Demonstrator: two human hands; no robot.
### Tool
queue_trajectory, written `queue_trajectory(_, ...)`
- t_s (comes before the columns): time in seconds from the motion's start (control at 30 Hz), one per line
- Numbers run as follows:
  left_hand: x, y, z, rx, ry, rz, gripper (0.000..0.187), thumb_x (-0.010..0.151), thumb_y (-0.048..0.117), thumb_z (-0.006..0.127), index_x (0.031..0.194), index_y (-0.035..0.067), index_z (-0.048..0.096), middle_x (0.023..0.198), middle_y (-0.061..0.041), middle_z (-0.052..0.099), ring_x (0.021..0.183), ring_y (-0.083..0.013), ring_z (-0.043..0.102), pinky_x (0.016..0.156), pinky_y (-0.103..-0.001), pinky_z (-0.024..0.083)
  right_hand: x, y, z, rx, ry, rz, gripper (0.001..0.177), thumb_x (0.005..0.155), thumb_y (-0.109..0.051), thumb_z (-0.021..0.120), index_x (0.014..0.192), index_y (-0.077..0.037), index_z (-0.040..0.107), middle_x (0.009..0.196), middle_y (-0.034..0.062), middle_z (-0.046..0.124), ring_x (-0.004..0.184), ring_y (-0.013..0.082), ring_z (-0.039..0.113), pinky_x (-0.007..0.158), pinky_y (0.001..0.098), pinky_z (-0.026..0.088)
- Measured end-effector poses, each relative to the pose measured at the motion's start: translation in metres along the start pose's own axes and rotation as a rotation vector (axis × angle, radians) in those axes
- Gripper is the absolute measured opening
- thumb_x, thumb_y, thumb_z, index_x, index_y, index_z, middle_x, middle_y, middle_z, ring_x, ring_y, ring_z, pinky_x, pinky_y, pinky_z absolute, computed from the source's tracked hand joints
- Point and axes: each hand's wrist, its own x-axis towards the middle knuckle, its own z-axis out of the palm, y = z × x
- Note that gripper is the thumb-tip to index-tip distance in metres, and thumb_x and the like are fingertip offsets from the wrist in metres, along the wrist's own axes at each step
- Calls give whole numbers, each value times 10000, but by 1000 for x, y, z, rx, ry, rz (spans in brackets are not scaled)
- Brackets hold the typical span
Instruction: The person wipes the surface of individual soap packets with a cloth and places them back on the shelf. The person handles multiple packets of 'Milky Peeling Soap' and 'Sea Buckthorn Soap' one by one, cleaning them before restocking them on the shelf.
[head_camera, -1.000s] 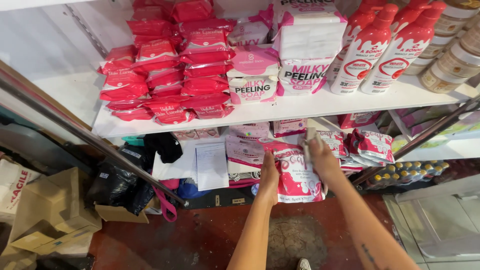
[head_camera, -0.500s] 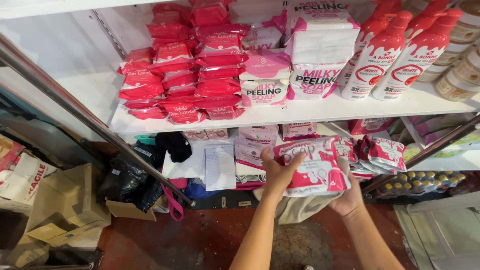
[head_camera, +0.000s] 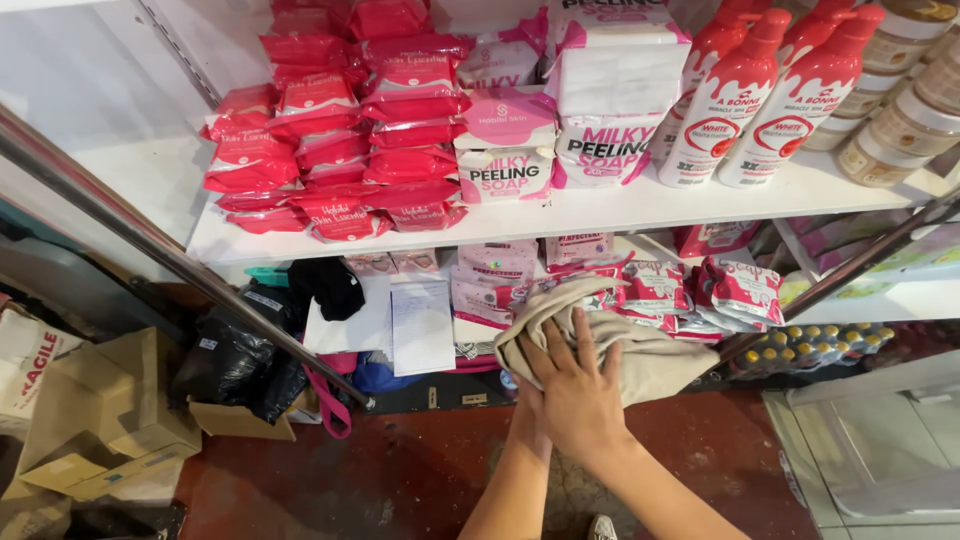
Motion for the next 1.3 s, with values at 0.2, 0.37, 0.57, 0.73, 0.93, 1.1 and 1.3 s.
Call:
queue_trajectory(0.2, -11, 21, 28, -871, -255, -291, 807, 1022, 725, 331, 1681, 260, 299, 1722, -75, 334, 1555, -336, 342, 1262, -590, 281, 61, 19, -13, 59, -56, 67, 636, 944, -520, 510, 1509, -231, 481, 1597, 139, 371, 1511, 407, 194, 1065, 804, 173)
queue_trajectory(0.37, -5, 42, 35, -564, -139, -360, 975, 906, 868, 358, 1613, 197, 393, 1606, -135, 450, 1458, -359, 439, 1202, -574, 356, 77, 76, 20, 223, -56, 142, 592, 997, -504, 494, 1488, -173, 500, 1554, 205, 414, 1490, 437, 278, 1122, 712, 246)
queue_trajectory(0.57, 6, 62, 27, -645, -55, -323, 1010, 885, 890, 376, 1568, 149, 453, 1529, -143, 531, 1359, -356, 553, 1149, -580, 431, 27, 73, 28, 492, 89, 93, 576, 1002, -410, 556, 1452, -51, 535, 1452, 328, 511, 1363, 500, 454, 1092, 549, 448)
queue_trajectory(0.73, 9, 65, 27, -545, -388, -258, 1075, 895, 878, 451, 1556, 30, 458, 1502, -183, 544, 1339, -332, 571, 1111, -474, 467, -12, 36, 22, 316, 169, -117, 519, 1001, -346, 576, 1418, -36, 571, 1428, 294, 551, 1402, 483, 440, 1062, 546, 461)
queue_trajectory(0.93, 21, 16, 21, 179, -301, 168, 581, 1175, 495, 456, 1490, 7, 476, 1458, -173, 549, 1363, -271, 546, 1205, -512, 463, 34, 20, -3, 81, 27, -164, 476, 960, -366, 553, 1387, -160, 593, 1449, 188, 528, 1446, 409, 388, 1120, 580, 355)
queue_trajectory(1.1, 9, 29, 50, -643, -313, -474, 816, 1041, 750, 399, 1602, 158, 428, 1586, -129, 478, 1415, -307, 480, 1133, -515, 430, 75, 68, 11, 145, 96, 7, 531, 1024, -409, 490, 1441, -84, 550, 1475, 252, 475, 1440, 455, 386, 1132, 612, 287)
queue_trajectory(1.3, 16, 46, 28, -546, -27, -401, 815, 1044, 787, 363, 1544, 155, 488, 1540, -104, 541, 1400, -314, 539, 1189, -550, 453, 38, 92, 15, 463, 9, 156, 549, 1045, -408, 445, 1463, -60, 523, 1467, 294, 500, 1303, 493, 505, 1092, 555, 437)
